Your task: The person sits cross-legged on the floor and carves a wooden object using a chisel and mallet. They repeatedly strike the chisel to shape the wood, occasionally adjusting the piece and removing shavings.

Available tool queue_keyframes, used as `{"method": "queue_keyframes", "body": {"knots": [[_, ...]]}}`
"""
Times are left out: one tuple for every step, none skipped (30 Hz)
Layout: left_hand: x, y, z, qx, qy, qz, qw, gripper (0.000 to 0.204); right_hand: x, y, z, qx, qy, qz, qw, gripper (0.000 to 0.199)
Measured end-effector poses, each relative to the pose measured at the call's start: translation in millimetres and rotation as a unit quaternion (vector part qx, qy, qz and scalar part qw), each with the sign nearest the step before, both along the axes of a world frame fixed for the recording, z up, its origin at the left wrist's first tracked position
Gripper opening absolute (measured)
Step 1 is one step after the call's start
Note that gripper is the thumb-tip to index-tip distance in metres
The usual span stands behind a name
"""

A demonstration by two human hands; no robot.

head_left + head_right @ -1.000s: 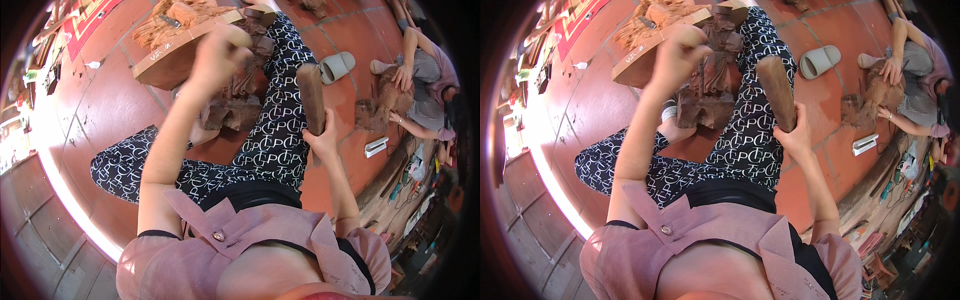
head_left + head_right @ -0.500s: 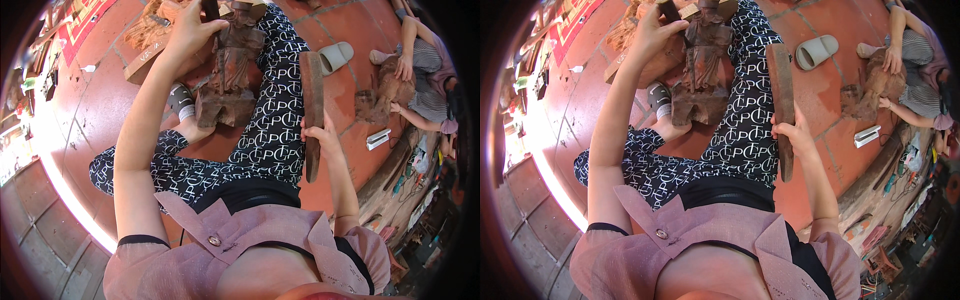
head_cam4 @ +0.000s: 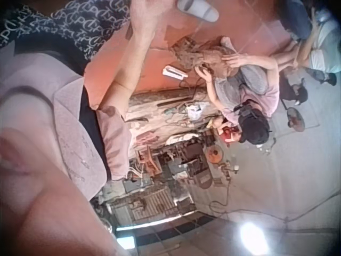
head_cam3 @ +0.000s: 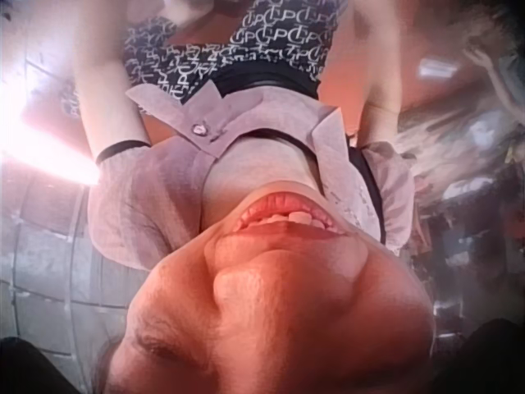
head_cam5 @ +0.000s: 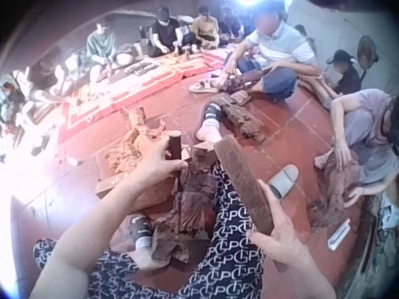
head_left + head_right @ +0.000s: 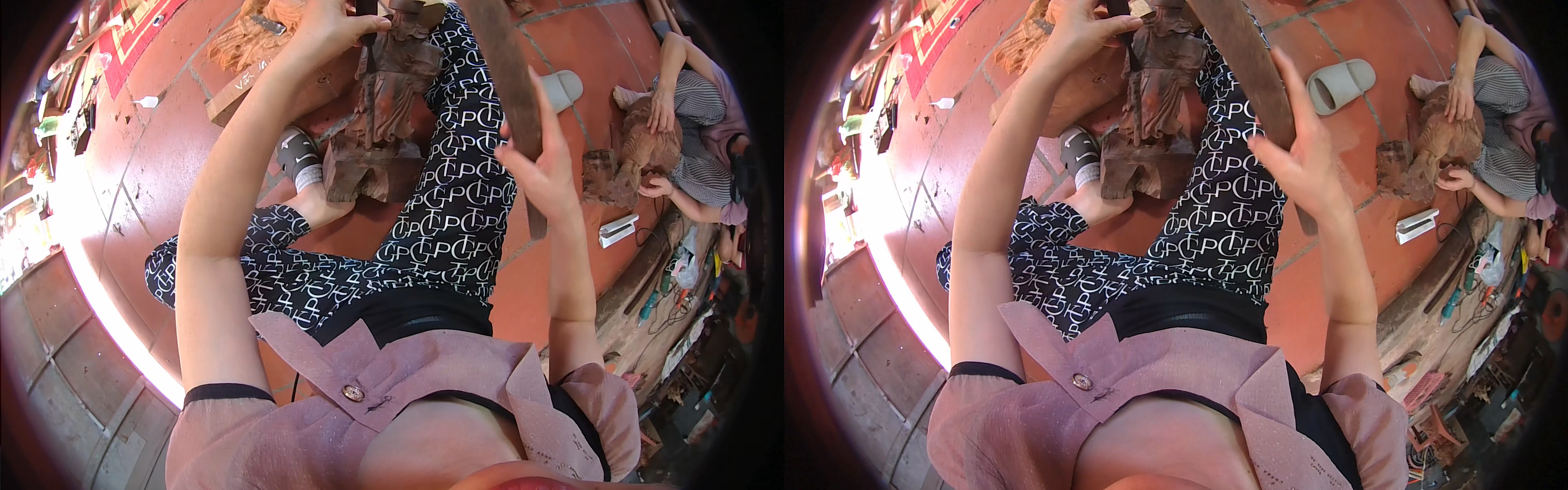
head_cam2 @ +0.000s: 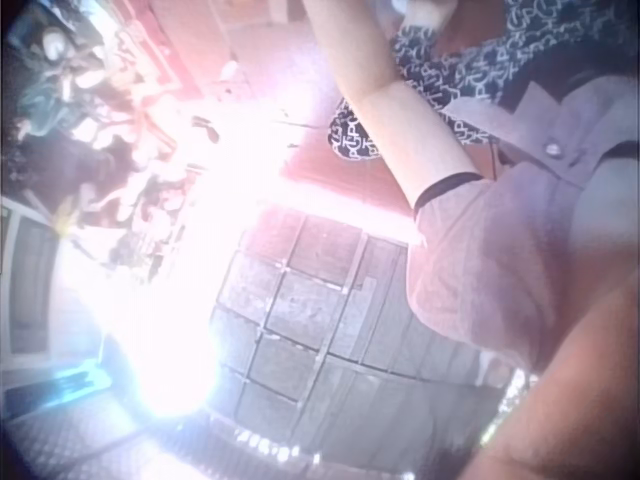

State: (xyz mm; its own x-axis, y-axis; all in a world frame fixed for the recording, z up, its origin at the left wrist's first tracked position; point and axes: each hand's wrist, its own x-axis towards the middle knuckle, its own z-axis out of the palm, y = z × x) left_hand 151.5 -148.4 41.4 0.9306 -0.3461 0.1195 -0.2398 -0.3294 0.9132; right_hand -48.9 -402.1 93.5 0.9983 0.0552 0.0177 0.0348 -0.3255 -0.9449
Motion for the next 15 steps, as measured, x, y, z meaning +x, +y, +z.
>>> {"method": "queue_keyframes", "body": {"knots": [[1, -3, 4, 0.009, 0.026, -0.005, 1.0, 0.056, 11, 2, 6, -0.023, -0.039, -0.009, 0.999, 0.086], [0, -5, 10, 0.021, 0.05, -0.006, 0.999, 0.056, 22, 4, 10, -0.043, -0.079, -0.016, 0.996, 0.085], [-5, -9, 14, 0.008, 0.031, -0.009, 0.999, 0.055, 34, 3, 15, -0.083, -0.114, -0.016, 0.99, 0.085], [-16, -16, 19, -0.004, 0.013, -0.011, 1.0, 0.054, 47, 3, 20, -0.123, -0.149, -0.019, 0.981, 0.085], [-26, -23, 25, -0.017, -0.005, -0.015, 1.0, 0.054, 59, 2, 26, -0.182, -0.179, -0.016, 0.967, 0.087], [-32, -28, 34, 0.041, -0.041, -0.007, 0.998, 0.053, 64, 0, 36, -0.251, -0.173, -0.005, 0.952, 0.087], [-31, -28, 30, 0.038, -0.061, -0.02, 0.997, 0.053, 70, 1, 48, -0.317, -0.171, 0.009, 0.933, 0.087], [-28, -27, 23, 0.035, -0.08, -0.031, 0.996, 0.053, 74, 2, 62, -0.389, -0.134, 0.033, 0.911, 0.086], [-25, -25, 17, 0.033, -0.1, -0.042, 0.994, 0.053, 77, 3, 71, -0.46, -0.096, 0.056, 0.881, 0.085], [-28, -27, 20, 0.023, -0.135, -0.054, 0.989, 0.048, 76, 6, 74, -0.428, -0.075, 0.039, 0.9, 0.081], [-28, -28, 20, 0.054, -0.154, -0.039, 0.986, 0.047, 77, 3, 70, -0.414, -0.13, 0.035, 0.9, 0.081], [-28, -28, 18, 0.084, -0.173, -0.025, 0.981, 0.046, 77, -3, 59, -0.399, -0.185, 0.032, 0.897, 0.081], [-30, -29, 19, 0.116, -0.191, -0.011, 0.975, 0.045, 74, -9, 50, -0.382, -0.238, 0.029, 0.893, 0.081], [-31, -27, 22, 0.129, -0.168, -0.04, 0.976, 0.044, 70, -13, 48, -0.409, -0.192, 0.037, 0.891, 0.081], [-31, -24, 26, 0.142, -0.145, -0.069, 0.977, 0.043, 65, -18, 47, -0.435, -0.144, 0.045, 0.888, 0.081]]}}
